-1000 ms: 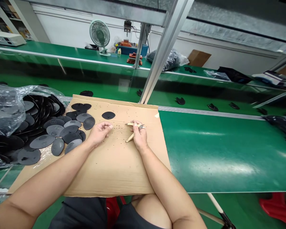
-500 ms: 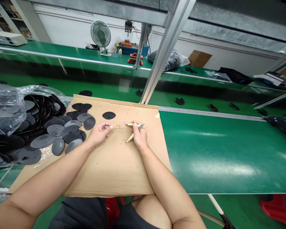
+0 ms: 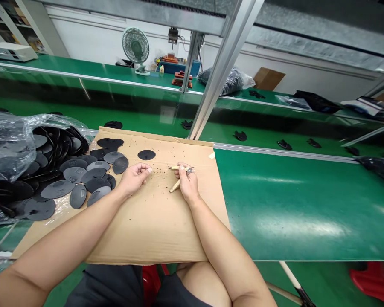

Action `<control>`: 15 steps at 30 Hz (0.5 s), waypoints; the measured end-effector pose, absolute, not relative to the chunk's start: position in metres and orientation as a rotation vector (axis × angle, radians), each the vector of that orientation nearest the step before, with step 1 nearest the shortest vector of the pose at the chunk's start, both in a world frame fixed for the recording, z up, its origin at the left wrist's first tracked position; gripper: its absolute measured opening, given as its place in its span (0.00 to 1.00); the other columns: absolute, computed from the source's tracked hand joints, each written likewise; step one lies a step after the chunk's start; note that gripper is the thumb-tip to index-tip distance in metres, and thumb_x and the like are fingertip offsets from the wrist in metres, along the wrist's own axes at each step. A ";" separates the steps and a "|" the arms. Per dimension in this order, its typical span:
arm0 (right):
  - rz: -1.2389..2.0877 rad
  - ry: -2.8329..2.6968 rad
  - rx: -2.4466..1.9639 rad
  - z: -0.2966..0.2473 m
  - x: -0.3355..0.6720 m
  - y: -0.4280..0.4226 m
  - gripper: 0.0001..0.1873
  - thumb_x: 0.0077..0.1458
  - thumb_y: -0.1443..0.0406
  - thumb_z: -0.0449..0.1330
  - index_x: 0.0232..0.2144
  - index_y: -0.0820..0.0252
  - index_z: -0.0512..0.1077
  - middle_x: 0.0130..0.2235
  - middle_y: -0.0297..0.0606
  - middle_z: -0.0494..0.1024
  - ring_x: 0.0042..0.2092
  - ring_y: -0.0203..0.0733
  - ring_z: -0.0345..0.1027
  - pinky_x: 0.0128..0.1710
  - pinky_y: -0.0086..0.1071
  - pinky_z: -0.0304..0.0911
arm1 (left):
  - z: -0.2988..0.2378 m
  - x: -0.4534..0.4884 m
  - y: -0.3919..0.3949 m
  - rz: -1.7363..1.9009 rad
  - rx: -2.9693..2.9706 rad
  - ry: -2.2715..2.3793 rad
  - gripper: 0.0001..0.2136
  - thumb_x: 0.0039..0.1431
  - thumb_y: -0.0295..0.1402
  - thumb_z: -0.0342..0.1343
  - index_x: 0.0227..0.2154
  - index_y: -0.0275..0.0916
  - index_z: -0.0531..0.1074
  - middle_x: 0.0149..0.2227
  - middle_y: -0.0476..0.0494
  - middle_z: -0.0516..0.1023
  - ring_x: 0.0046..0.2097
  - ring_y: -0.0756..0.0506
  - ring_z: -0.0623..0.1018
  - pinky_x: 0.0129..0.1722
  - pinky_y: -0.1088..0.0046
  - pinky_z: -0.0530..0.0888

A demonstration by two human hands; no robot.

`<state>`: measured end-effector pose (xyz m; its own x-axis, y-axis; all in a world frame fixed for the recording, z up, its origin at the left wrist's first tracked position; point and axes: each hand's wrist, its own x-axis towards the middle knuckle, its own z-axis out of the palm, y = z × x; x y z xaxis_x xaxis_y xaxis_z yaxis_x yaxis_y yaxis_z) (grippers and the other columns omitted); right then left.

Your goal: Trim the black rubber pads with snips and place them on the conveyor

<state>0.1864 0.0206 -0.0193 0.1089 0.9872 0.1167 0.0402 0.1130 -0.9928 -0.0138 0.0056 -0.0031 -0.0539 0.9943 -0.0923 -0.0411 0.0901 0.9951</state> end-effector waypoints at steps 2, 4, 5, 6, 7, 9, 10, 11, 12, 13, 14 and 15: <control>1.029 -1.213 -1.201 -0.020 0.187 0.021 0.27 0.54 0.46 0.56 0.42 0.62 0.69 0.31 0.39 0.75 0.33 0.41 0.68 0.38 0.38 0.66 | -0.003 -0.014 0.005 1.199 1.085 1.265 0.17 0.44 0.43 0.63 0.31 0.35 0.72 0.23 0.51 0.67 0.20 0.55 0.65 0.20 0.79 0.62; 1.030 -1.220 -1.200 -0.020 0.187 0.021 0.27 0.55 0.46 0.55 0.43 0.63 0.69 0.31 0.39 0.75 0.33 0.41 0.68 0.38 0.38 0.66 | -0.003 -0.014 0.005 1.200 1.083 1.266 0.17 0.44 0.43 0.63 0.31 0.35 0.72 0.23 0.51 0.67 0.20 0.55 0.65 0.20 0.79 0.62; 1.030 -1.223 -1.199 -0.020 0.187 0.021 0.27 0.55 0.46 0.55 0.43 0.63 0.69 0.31 0.39 0.75 0.33 0.41 0.68 0.38 0.38 0.66 | -0.004 -0.014 0.006 1.201 1.084 1.266 0.17 0.44 0.43 0.63 0.31 0.35 0.72 0.23 0.51 0.67 0.20 0.55 0.65 0.19 0.79 0.62; 1.031 -1.225 -1.198 -0.021 0.188 0.021 0.27 0.55 0.46 0.56 0.42 0.63 0.69 0.31 0.39 0.75 0.33 0.41 0.68 0.38 0.38 0.66 | -0.004 -0.014 0.006 1.201 1.085 1.267 0.17 0.44 0.43 0.63 0.31 0.35 0.72 0.23 0.51 0.67 0.20 0.55 0.65 0.19 0.79 0.62; 1.032 -1.225 -1.194 -0.021 0.188 0.021 0.26 0.54 0.46 0.56 0.42 0.63 0.69 0.31 0.39 0.75 0.33 0.41 0.68 0.38 0.37 0.66 | -0.005 -0.014 0.006 1.200 1.088 1.266 0.17 0.44 0.43 0.63 0.31 0.35 0.72 0.23 0.51 0.67 0.20 0.55 0.65 0.19 0.79 0.62; 1.037 -1.224 -1.189 -0.020 0.188 0.021 0.26 0.54 0.46 0.56 0.42 0.63 0.69 0.31 0.39 0.75 0.33 0.41 0.68 0.38 0.37 0.66 | -0.006 -0.014 0.007 1.198 1.096 1.262 0.17 0.44 0.43 0.63 0.31 0.35 0.72 0.23 0.51 0.67 0.20 0.54 0.65 0.20 0.79 0.63; 1.039 -1.222 -1.191 -0.019 0.187 0.021 0.26 0.54 0.46 0.56 0.42 0.63 0.69 0.31 0.39 0.75 0.34 0.41 0.68 0.38 0.37 0.66 | -0.007 -0.014 0.007 1.197 1.100 1.260 0.17 0.44 0.43 0.63 0.31 0.35 0.72 0.23 0.51 0.67 0.20 0.54 0.65 0.20 0.79 0.63; 1.040 -1.221 -1.193 -0.019 0.187 0.021 0.26 0.54 0.46 0.56 0.42 0.63 0.70 0.32 0.39 0.75 0.34 0.41 0.68 0.38 0.37 0.66 | -0.007 -0.014 0.007 1.199 1.103 1.257 0.17 0.44 0.43 0.63 0.31 0.34 0.72 0.23 0.50 0.67 0.21 0.54 0.65 0.20 0.79 0.63; 1.040 -1.221 -1.195 -0.018 0.187 0.020 0.26 0.54 0.46 0.56 0.42 0.63 0.70 0.32 0.40 0.75 0.34 0.41 0.68 0.38 0.37 0.66 | -0.008 -0.014 0.007 1.200 1.103 1.254 0.17 0.44 0.43 0.63 0.31 0.34 0.72 0.23 0.50 0.67 0.20 0.54 0.64 0.20 0.79 0.64; 1.039 -1.222 -1.196 -0.018 0.187 0.020 0.26 0.54 0.46 0.56 0.42 0.63 0.70 0.32 0.40 0.75 0.34 0.41 0.68 0.38 0.37 0.66 | -0.008 -0.014 0.007 1.203 1.101 1.253 0.17 0.44 0.43 0.63 0.31 0.34 0.72 0.23 0.51 0.67 0.20 0.54 0.64 0.20 0.79 0.63; 1.038 -1.224 -1.196 -0.017 0.187 0.020 0.27 0.54 0.46 0.56 0.42 0.63 0.70 0.33 0.40 0.75 0.34 0.41 0.69 0.38 0.37 0.66 | -0.008 -0.014 0.007 1.205 1.097 1.252 0.17 0.44 0.43 0.63 0.31 0.35 0.71 0.23 0.51 0.67 0.20 0.54 0.64 0.19 0.79 0.63; 1.037 -1.225 -1.193 -0.017 0.187 0.020 0.27 0.54 0.46 0.56 0.42 0.63 0.70 0.33 0.41 0.76 0.34 0.41 0.69 0.38 0.37 0.66 | -0.007 -0.014 0.007 1.205 1.092 1.253 0.17 0.43 0.43 0.63 0.30 0.35 0.71 0.23 0.51 0.67 0.20 0.54 0.64 0.19 0.79 0.63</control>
<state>0.1869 0.0200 -0.0172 0.0877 0.9890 0.1189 0.0464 0.1152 -0.9923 -0.0137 0.0072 -0.0075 -0.0500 0.9952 -0.0837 -0.0449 0.0815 0.9957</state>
